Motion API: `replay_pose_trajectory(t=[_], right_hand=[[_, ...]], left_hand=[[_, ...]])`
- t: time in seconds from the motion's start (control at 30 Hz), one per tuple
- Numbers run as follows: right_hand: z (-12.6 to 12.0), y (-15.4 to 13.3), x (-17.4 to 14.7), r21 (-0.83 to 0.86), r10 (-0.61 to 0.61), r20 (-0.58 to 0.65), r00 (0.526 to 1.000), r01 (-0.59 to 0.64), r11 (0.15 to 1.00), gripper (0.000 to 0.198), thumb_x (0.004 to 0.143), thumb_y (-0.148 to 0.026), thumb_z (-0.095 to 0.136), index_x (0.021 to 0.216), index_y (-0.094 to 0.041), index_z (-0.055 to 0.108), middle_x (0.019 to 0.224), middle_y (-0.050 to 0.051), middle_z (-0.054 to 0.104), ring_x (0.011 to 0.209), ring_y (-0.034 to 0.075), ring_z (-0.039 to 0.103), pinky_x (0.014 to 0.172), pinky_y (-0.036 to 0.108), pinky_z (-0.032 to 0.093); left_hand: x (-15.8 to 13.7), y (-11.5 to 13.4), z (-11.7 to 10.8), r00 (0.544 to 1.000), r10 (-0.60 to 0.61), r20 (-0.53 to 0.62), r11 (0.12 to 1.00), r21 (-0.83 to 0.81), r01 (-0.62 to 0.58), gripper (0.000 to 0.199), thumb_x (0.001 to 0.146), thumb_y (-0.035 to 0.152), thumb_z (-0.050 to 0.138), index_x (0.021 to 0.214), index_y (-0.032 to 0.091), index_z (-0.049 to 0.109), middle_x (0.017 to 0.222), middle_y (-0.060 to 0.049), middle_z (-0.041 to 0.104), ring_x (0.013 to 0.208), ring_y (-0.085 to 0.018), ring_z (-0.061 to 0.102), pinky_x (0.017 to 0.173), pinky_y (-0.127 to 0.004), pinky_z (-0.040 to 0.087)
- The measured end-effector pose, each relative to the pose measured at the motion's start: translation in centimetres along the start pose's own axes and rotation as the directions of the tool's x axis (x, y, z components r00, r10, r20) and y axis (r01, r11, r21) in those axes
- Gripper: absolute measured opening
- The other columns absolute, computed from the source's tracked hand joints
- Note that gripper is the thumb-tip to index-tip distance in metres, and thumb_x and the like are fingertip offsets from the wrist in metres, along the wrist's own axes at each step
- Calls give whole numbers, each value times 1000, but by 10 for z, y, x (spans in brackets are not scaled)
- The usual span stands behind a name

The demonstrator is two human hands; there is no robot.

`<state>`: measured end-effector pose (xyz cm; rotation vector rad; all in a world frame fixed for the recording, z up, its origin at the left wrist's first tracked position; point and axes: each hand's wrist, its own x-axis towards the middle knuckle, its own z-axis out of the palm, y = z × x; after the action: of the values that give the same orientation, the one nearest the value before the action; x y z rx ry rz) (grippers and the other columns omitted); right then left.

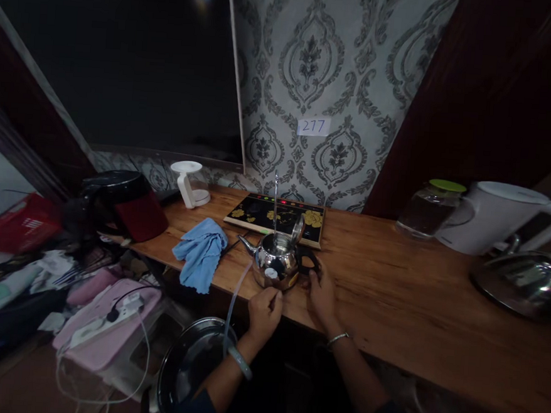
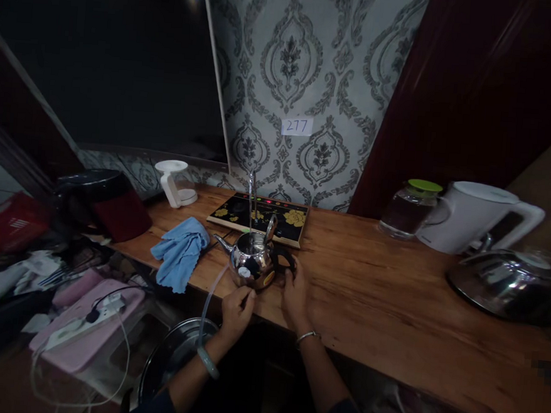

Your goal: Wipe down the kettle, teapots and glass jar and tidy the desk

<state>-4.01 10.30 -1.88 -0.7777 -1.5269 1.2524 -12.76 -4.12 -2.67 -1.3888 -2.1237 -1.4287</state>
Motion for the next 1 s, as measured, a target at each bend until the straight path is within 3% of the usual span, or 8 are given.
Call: replay_pose_trajectory(t=[0.23,0.43,0.53,0.7,0.87,1.0], right_hand=[[1,-3,-1,-19,-61,-2,998,61,998,43,91,-41,51,126,-20,64,127,13,69,114,26,65,100,46,51],[-1,-3,-1,5,33,64,997,-34,999,42,90,-43,52,124,-21,63,107,9,73,75,21,65,71,37,56],[-1,-7,-1,30,33,56,998,-34,999,37,89,-43,53,117,-21,64,100,7,73,70,19,63,64,33,53],[0,-11,-2,21,21,41,999,-21,1000,40,88,-46,54,118,-21,65,104,8,73,73,19,63,64,32,52],[-2,-8,-2,-36,19,30,999,-18,999,40,89,-45,52,117,-19,65,96,7,72,64,19,58,64,35,51],[-2,-3,-3,-63,-19,29,999,21,998,36,89,-43,53,113,-20,66,99,8,71,74,21,62,70,37,53]], left_hand=[[1,1,-2,1000,-5,5,1000,13,5,31,94,25,45,66,21,58,58,0,59,55,-13,56,56,-24,37],[3,6,-4,1000,-12,1,1000,-6,12,29,91,24,47,64,21,57,56,1,57,53,-12,52,55,-24,36],[4,8,-5,999,-36,7,998,-45,36,30,91,24,47,62,21,55,55,1,54,52,-12,50,54,-25,34],[6,10,-11,989,-136,49,974,-177,143,30,89,29,49,61,21,55,55,1,53,55,-13,50,54,-24,34],[10,13,-19,964,-233,130,906,-331,264,35,91,39,50,62,20,56,57,2,52,56,-13,49,55,-24,35],[13,17,-21,946,-286,155,855,-404,325,31,87,40,53,64,19,57,60,1,55,59,-13,52,57,-24,39]])
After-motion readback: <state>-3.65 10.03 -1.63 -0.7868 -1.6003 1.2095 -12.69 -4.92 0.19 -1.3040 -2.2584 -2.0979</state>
